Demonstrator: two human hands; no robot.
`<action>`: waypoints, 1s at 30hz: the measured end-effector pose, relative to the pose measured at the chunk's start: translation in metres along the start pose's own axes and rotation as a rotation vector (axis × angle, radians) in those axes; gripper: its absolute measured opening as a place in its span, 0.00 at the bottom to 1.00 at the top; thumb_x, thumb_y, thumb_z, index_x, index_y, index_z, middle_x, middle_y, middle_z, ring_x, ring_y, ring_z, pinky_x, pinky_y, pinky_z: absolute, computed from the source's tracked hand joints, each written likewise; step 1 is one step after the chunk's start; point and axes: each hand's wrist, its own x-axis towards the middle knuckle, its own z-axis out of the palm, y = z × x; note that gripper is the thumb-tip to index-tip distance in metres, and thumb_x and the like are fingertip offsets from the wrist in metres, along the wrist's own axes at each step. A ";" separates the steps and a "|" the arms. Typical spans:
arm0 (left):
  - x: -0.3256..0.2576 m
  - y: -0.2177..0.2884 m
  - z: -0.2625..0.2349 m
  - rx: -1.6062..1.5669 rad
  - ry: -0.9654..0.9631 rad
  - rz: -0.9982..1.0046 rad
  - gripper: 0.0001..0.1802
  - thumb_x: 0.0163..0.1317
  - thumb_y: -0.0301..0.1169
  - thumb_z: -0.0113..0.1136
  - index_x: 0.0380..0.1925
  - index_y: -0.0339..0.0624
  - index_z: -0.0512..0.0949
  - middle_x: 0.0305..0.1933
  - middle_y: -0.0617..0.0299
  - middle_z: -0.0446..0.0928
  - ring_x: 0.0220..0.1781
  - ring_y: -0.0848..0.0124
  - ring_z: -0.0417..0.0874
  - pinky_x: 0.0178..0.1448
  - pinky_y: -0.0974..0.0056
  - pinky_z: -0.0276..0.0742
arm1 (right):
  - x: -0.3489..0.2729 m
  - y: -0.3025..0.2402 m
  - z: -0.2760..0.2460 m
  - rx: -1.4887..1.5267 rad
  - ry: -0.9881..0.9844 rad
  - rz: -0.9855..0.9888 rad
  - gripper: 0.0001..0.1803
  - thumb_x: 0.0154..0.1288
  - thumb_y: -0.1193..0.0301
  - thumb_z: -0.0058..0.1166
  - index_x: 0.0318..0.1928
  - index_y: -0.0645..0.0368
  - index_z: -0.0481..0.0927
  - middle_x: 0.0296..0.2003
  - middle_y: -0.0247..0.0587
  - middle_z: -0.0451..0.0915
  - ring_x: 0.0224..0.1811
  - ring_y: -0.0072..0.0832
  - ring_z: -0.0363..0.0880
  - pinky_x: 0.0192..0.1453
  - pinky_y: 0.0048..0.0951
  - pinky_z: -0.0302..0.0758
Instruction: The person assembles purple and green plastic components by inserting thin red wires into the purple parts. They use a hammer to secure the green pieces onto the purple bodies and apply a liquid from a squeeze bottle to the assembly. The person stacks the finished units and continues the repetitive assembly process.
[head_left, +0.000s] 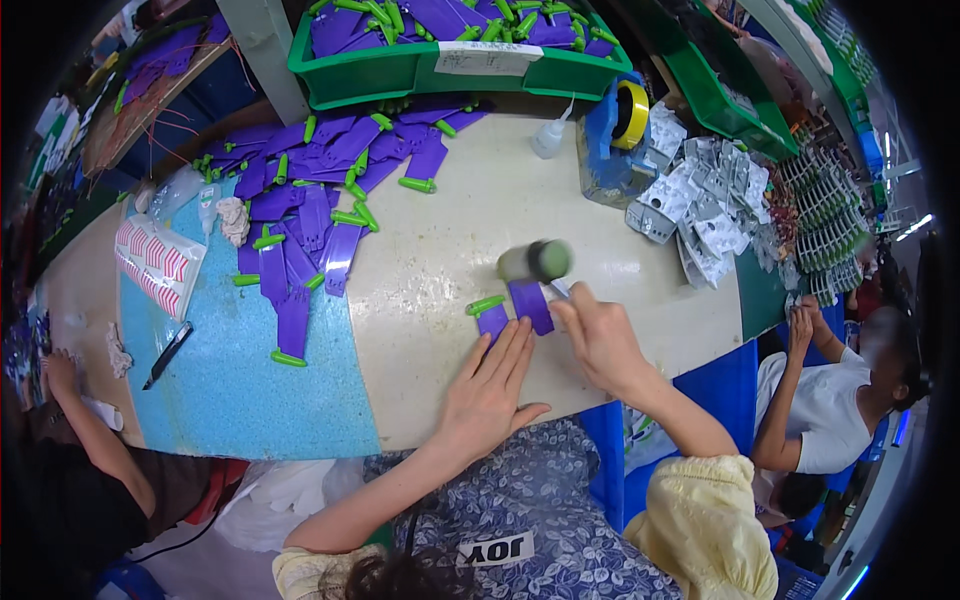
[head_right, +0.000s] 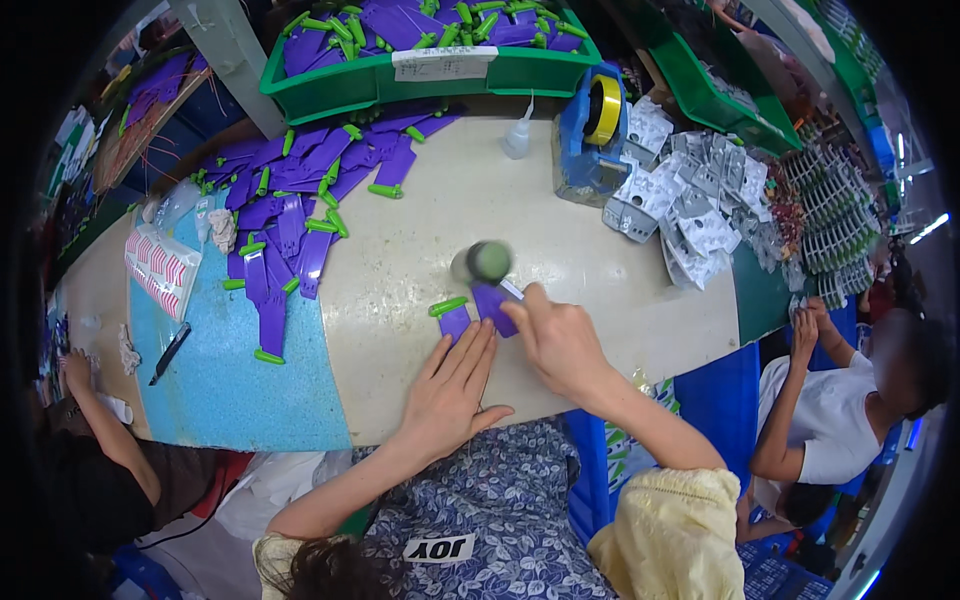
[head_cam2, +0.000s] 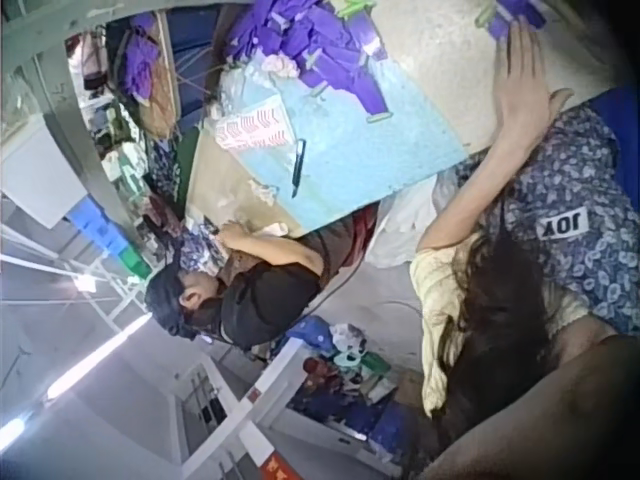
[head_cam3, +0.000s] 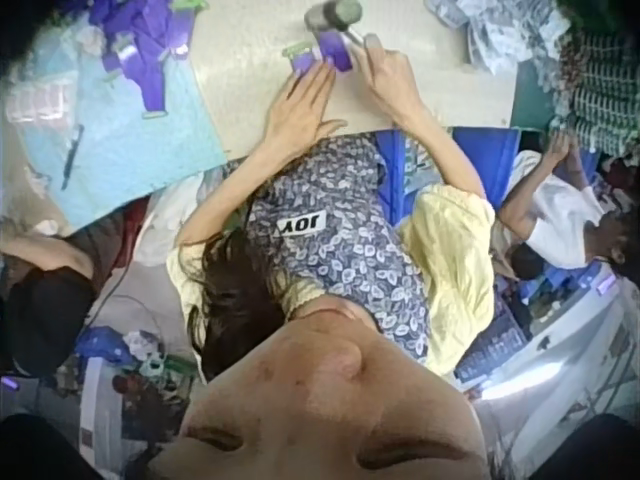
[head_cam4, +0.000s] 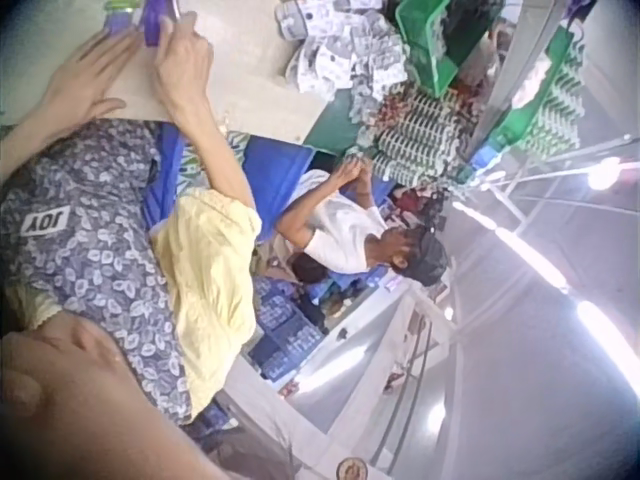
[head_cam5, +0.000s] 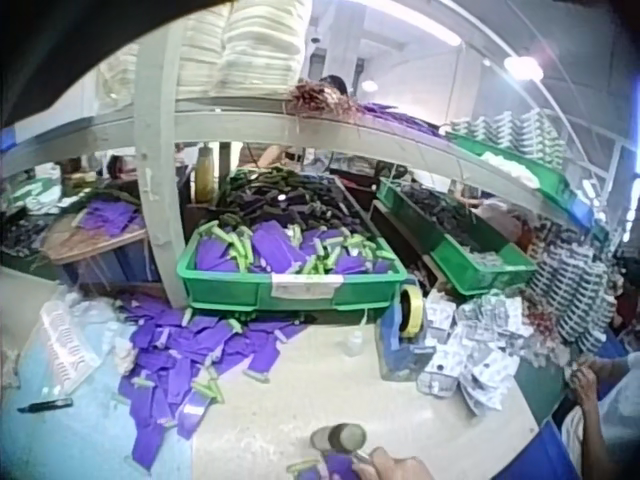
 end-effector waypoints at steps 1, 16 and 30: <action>0.002 0.001 0.001 -0.018 0.100 -0.067 0.43 0.58 0.51 0.66 0.64 0.27 0.69 0.73 0.42 0.62 0.76 0.49 0.60 0.76 0.47 0.56 | 0.003 0.002 -0.003 -0.041 0.073 0.087 0.13 0.73 0.68 0.53 0.36 0.64 0.69 0.18 0.56 0.77 0.22 0.56 0.78 0.24 0.49 0.72; 0.026 -0.041 -0.029 -0.582 0.351 -0.672 0.16 0.66 0.20 0.54 0.54 0.33 0.73 0.48 0.48 0.78 0.48 0.55 0.82 0.53 0.55 0.76 | 0.009 0.001 0.067 0.023 0.310 0.152 0.23 0.62 0.74 0.61 0.56 0.67 0.73 0.43 0.56 0.75 0.45 0.51 0.74 0.49 0.43 0.72; 0.053 0.014 -0.049 -1.250 0.426 -0.381 0.14 0.74 0.22 0.48 0.57 0.33 0.68 0.59 0.48 0.77 0.62 0.67 0.78 0.64 0.63 0.74 | -0.006 -0.044 0.037 0.768 0.617 0.155 0.12 0.57 0.79 0.67 0.42 0.63 0.81 0.43 0.42 0.80 0.47 0.28 0.80 0.51 0.29 0.77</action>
